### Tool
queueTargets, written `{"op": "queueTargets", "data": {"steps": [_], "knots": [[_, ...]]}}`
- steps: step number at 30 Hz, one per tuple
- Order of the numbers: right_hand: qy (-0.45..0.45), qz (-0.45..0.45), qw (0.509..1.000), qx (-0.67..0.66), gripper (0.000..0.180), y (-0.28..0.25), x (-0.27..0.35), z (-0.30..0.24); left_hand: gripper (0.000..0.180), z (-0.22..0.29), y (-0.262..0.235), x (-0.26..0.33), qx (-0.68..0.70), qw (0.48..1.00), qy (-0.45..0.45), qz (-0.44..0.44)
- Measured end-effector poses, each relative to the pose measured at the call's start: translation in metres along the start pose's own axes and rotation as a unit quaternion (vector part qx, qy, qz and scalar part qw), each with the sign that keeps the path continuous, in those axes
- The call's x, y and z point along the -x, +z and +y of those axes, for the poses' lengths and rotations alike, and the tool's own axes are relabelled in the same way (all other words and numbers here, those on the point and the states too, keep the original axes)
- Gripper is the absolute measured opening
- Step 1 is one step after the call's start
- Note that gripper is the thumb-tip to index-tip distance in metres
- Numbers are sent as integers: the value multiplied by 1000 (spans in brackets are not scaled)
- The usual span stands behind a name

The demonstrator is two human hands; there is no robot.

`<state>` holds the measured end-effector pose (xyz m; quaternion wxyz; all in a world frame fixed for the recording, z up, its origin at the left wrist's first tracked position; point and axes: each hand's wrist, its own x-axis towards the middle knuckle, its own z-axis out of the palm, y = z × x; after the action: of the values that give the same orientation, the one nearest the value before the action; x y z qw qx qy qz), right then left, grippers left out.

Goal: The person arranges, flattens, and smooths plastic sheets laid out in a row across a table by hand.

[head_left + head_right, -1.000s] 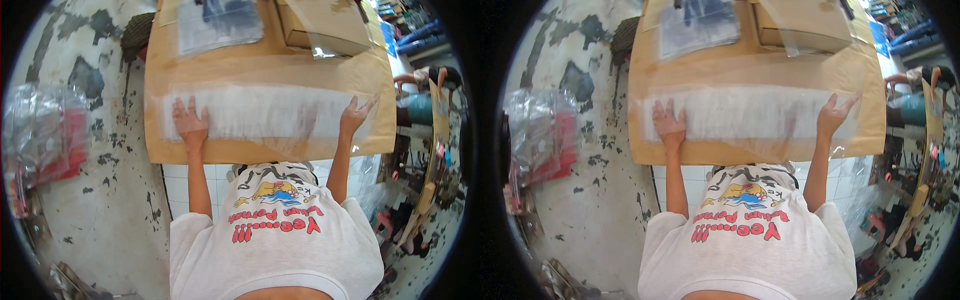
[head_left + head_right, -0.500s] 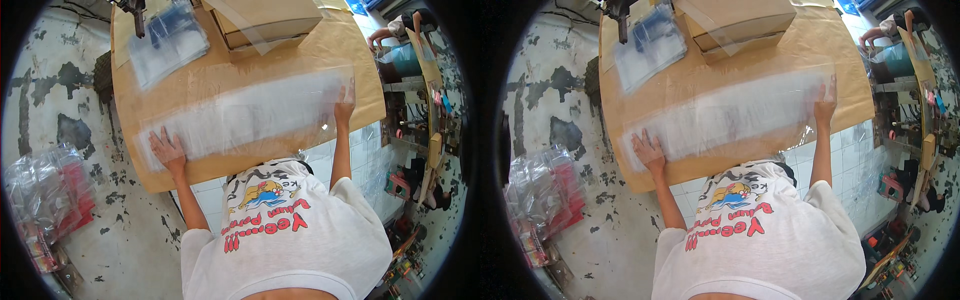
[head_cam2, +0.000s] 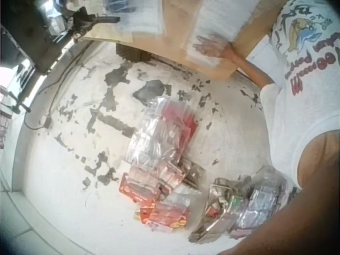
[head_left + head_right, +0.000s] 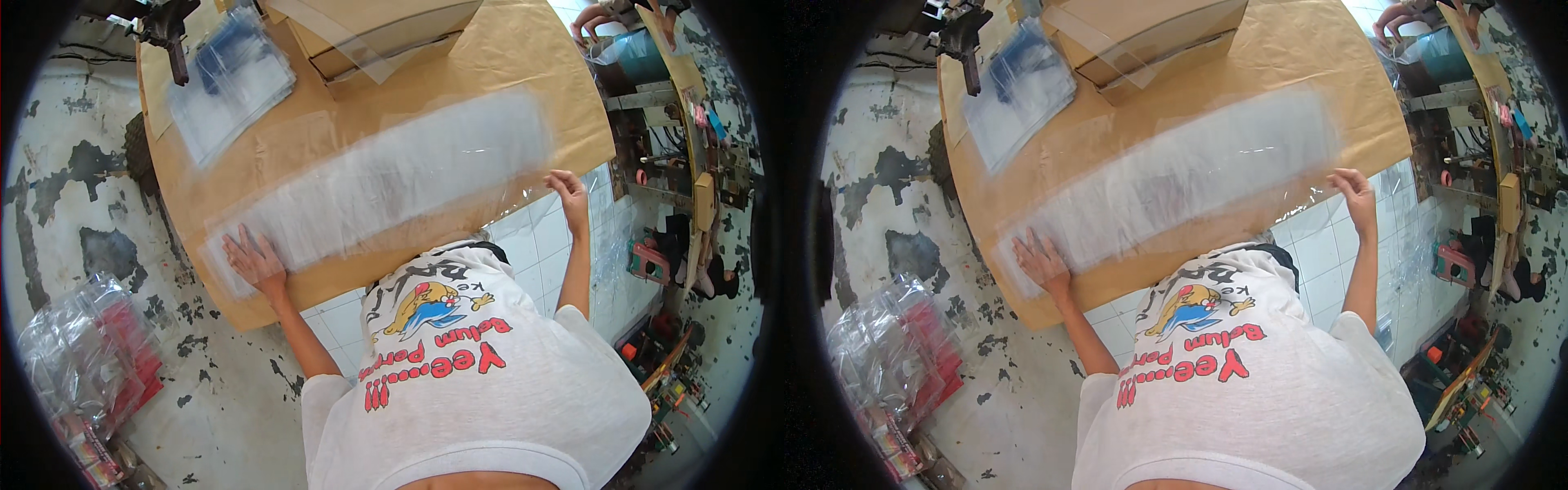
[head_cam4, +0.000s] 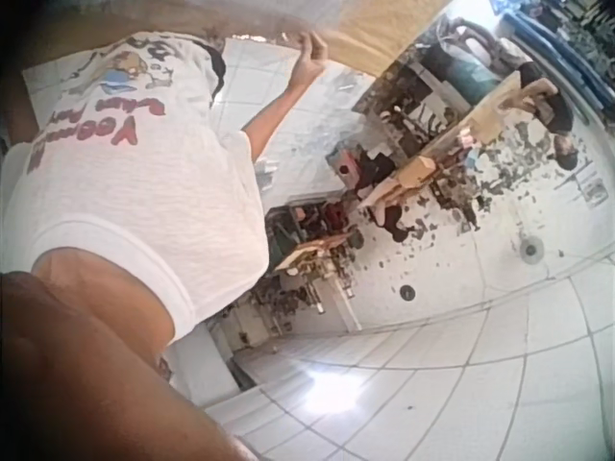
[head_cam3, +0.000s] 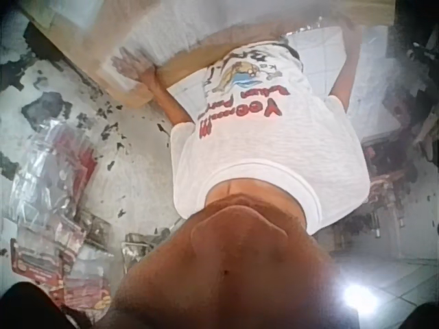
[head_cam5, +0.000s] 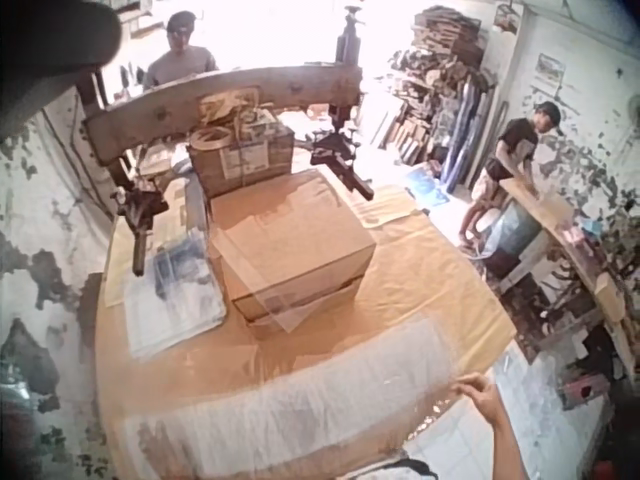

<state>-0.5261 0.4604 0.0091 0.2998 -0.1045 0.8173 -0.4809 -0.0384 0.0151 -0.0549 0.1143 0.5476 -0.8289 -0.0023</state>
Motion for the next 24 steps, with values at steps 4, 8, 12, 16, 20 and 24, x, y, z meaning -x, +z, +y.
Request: {"op": "queueTargets", "data": {"steps": [4,8,12,16,20,24], "knots": [[-18,215,976,45,56,14,13,78,54,6,0,-3,-14,1000,-9,-4],[-23,135,973,-186,73,23,33,63,53,0,3,-1,-19,1000,-4,5],[141,-32,989,40,40,-2,41,58,53,6,-2,-2,-21,1000,-14,0],[22,57,995,-80,19,-16,39,5,53,10,-7,-1,-4,1000,-8,-2],[-32,99,994,40,29,-32,-3,-63,53,13,-10,0,3,1000,4,-1],[-142,117,972,145,35,-32,-80,-32,53,9,-5,0,8,1000,9,15]]}}
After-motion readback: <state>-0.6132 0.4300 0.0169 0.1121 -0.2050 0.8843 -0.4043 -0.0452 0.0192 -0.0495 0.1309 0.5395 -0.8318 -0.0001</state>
